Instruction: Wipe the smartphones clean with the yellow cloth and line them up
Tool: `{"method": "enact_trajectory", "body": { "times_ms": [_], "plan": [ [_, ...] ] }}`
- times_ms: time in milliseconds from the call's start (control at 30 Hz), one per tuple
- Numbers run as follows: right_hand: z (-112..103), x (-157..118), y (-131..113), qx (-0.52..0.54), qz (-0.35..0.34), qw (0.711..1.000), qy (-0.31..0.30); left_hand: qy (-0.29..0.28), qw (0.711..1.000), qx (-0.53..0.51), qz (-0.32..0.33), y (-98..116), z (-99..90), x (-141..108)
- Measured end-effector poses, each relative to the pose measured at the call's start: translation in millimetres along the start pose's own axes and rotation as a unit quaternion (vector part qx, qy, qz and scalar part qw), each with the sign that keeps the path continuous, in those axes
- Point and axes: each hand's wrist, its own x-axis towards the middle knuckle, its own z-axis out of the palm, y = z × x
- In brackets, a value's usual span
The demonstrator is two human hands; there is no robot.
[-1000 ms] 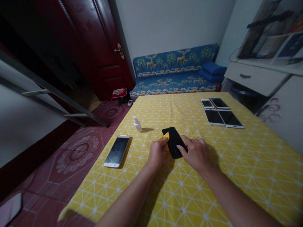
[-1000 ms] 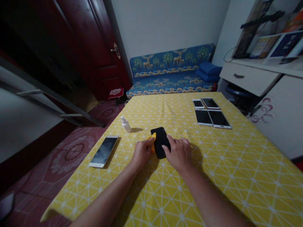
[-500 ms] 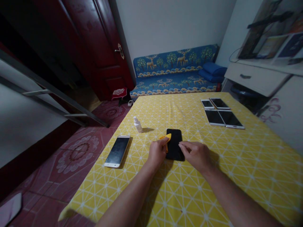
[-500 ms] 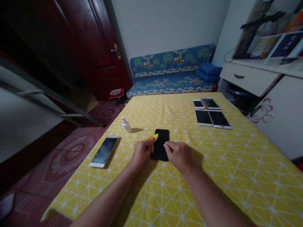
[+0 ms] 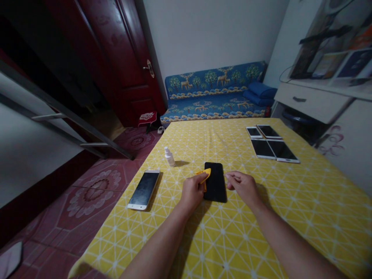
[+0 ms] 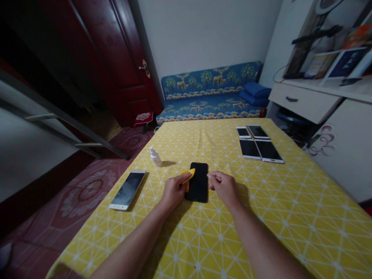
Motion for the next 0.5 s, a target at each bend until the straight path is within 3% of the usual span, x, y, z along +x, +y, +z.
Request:
{"method": "enact_trajectory", "body": {
  "times_ms": [500],
  "plan": [
    [-0.4,1.8,4.7,-0.012,-0.011,1.0,-0.022,0.014,1.0,-0.018,0.02,-5.8,3.4,0.8]
  ]
}}
